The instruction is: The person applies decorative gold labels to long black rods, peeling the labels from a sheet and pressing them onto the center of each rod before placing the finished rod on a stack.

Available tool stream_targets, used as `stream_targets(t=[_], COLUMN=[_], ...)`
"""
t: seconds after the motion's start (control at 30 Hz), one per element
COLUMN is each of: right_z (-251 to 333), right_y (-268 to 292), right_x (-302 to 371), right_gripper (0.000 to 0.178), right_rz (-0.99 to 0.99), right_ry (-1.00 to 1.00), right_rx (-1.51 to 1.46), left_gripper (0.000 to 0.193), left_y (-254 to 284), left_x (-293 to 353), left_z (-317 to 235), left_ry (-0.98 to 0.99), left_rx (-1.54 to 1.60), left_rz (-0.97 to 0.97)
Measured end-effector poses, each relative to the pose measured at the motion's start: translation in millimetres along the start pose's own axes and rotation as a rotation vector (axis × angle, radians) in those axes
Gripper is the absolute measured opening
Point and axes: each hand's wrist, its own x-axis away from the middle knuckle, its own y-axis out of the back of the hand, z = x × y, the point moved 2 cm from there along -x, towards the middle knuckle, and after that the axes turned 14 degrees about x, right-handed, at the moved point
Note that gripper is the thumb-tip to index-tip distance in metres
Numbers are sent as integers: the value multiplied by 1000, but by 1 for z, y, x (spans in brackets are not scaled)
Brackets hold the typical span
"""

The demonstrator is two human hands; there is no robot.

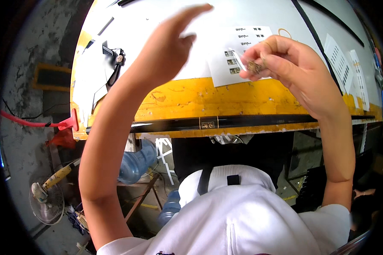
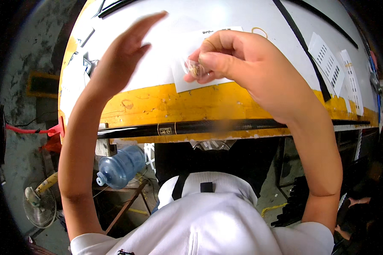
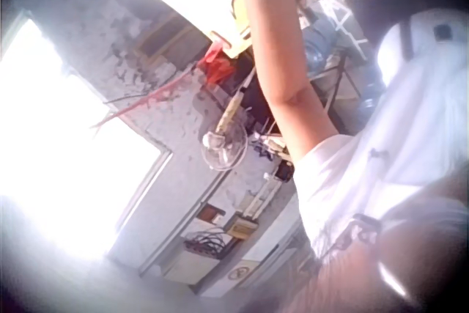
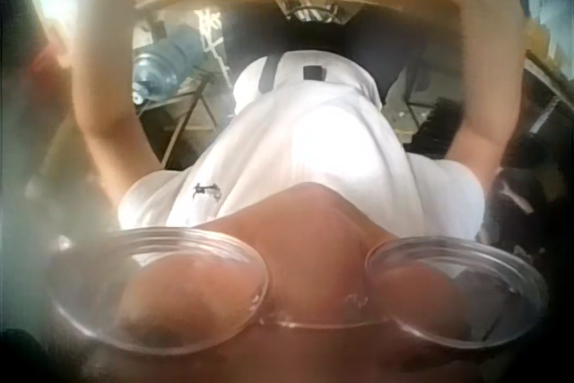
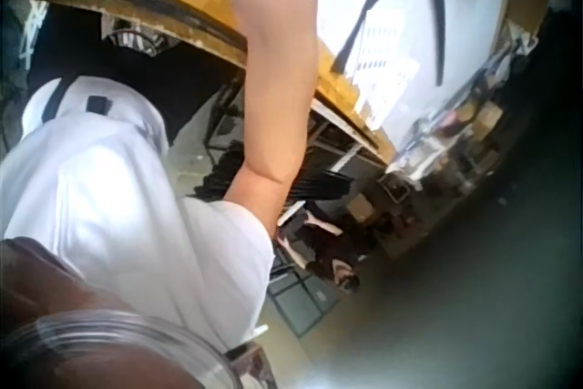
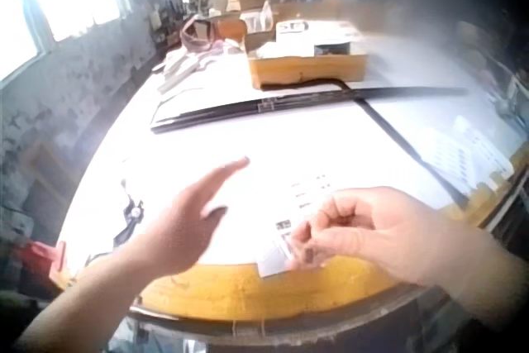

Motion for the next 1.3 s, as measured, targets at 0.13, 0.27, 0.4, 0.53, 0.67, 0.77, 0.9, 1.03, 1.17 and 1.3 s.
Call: stream_targets(t=[0.13, 0.27, 0.4, 0.53, 0.67, 0.77, 0.9, 1.03, 1.17, 1.3], right_z=[7, 20, 19, 10, 4, 5, 3, 5, 4, 5], right_y=[-3, -19, -33, -43, -63, -79, -92, -100, -106, -112], right_x=[40, 67, 95, 112, 132, 142, 143, 139, 134, 124], right_gripper=[12, 18, 17, 22, 47, 44, 21, 14, 10, 9], right_rz=[-20, -37, -72, -105, -192, -215, -233, -290, -303, -305], right_ry=[-28, -40, -22, -151, -225, -196, -277, -235, -173, -149], right_rx=[-30, -215, -238, -330, -339, -293, -409, -379, -302, -243], left_gripper=[66, 52, 17, 17, 17, 17, 17, 17, 19, 19], left_y=[-19, -61, -85, -99, -107, -110, -110, -109, -105, -102], left_x=[31, 64, 90, 111, 127, 138, 148, 155, 161, 167], left_z=[-75, -103, -101, -106, -111, -113, -113, -113, -108, -97], left_ry=[139, 363, 493, 488, 516, 481, 426, 432, 506, 560], left_rx=[407, 510, 1005, 1006, 1038, 1028, 1024, 964, 829, 869], left_rz=[-122, -74, -28, -162, -250, -280, -301, -339, -344, -335])
